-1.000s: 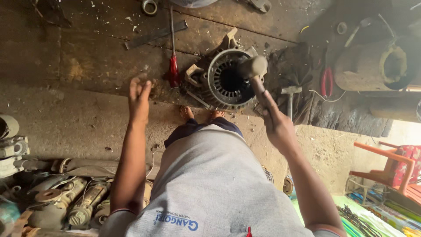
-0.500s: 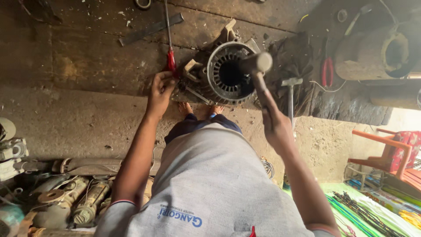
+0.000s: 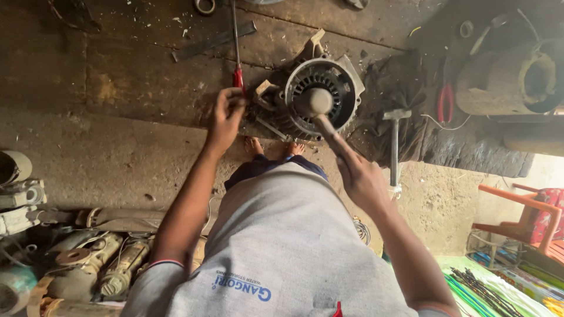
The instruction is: The person uses pliers and a hammer to remove copper windings from a motor stator. They repeatedly pull and strike the windings to detach them from the stator slots.
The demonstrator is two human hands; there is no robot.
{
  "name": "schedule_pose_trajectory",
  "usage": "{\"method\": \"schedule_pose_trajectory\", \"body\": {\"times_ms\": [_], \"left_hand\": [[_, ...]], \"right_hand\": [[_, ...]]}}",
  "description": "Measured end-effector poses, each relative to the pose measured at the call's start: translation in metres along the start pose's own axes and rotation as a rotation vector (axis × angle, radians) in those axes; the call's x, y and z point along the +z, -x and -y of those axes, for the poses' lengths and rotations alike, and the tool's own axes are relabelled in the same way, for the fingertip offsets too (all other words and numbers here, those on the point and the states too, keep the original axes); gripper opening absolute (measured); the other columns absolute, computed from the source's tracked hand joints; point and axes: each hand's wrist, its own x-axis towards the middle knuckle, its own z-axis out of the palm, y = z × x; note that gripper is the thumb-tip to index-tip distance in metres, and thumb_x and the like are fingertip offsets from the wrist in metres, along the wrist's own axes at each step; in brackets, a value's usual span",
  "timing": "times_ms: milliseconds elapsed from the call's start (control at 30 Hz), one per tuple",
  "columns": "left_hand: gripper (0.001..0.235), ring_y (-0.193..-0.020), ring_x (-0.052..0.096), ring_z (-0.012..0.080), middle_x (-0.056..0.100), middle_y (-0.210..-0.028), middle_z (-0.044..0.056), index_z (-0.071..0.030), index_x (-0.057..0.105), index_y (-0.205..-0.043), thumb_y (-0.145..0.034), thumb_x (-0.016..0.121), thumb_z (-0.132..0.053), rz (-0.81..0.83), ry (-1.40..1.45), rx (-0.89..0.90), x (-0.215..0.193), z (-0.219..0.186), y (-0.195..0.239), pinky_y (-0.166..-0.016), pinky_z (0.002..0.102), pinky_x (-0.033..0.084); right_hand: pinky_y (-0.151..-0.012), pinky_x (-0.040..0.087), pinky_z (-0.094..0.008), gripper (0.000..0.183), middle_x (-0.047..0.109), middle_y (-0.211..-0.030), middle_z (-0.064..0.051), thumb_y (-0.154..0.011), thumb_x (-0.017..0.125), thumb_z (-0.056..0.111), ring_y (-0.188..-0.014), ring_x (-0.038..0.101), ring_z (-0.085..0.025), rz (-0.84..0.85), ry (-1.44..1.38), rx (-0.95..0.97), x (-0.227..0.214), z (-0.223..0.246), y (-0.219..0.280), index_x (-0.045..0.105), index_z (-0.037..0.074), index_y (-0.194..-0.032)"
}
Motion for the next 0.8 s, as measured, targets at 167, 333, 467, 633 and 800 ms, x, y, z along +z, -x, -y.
{"method": "schedule_pose_trajectory", "body": {"times_ms": [167,333,467,633,800], "left_hand": [[0.028,-0.109,0.056,0.0331,0.060,-0.123,0.011,-0.013,0.068,-0.122,-0.100,0.067,-0.029,-0.121,-0.952,0.276,0.023,0.004,-0.006,-0.090,0.048,0.046],[0.027,-0.116,0.047,0.0396,0.048,-0.135,0.019,-0.012,0.068,-0.111,-0.095,0.070,-0.035,-0.110,-1.113,0.238,0.004,0.004,-0.012,-0.099,0.057,0.037],[0.032,-0.125,0.049,0.0386,0.050,-0.137,0.015,-0.014,0.067,-0.122,-0.103,0.061,-0.039,-0.164,-1.013,0.159,-0.021,-0.004,-0.016,-0.106,0.052,0.040],[0.056,-0.130,0.054,0.0406,0.058,-0.139,0.023,-0.004,0.057,-0.142,-0.112,0.035,-0.047,0.031,-0.491,0.440,-0.001,0.009,-0.018,-0.110,0.051,0.040],[0.054,-0.120,0.060,0.0448,0.065,-0.126,0.025,-0.004,0.062,-0.129,-0.113,0.031,-0.046,-0.022,-0.555,0.268,0.027,0.053,-0.024,-0.103,0.051,0.044]], "right_hand": [[-0.049,0.050,-0.030,0.056,0.066,-0.076,-0.007,-0.105,0.050,0.018,-0.055,0.057,-0.012,0.120,-0.630,0.371,-0.008,-0.014,0.004,0.038,0.028,-0.159],[-0.051,0.049,-0.029,0.055,0.067,-0.090,-0.006,-0.106,0.048,0.015,-0.063,0.059,-0.011,-0.136,-0.909,0.241,-0.023,-0.061,0.026,0.041,0.023,-0.160],[-0.069,0.055,-0.039,0.051,0.073,-0.111,-0.015,-0.108,0.057,0.019,-0.088,0.070,-0.024,-0.426,-0.320,0.190,-0.024,-0.121,0.002,0.046,0.022,-0.158],[-0.077,0.054,-0.053,0.050,0.072,-0.108,-0.022,-0.101,0.069,0.029,-0.095,0.070,-0.044,-0.461,0.174,0.382,-0.006,-0.176,-0.035,0.055,0.024,-0.149],[-0.083,0.053,-0.051,0.047,0.068,-0.114,-0.022,-0.102,0.070,0.034,-0.103,0.067,-0.040,-0.500,0.152,0.477,0.019,-0.180,-0.040,0.056,0.019,-0.144]]}}
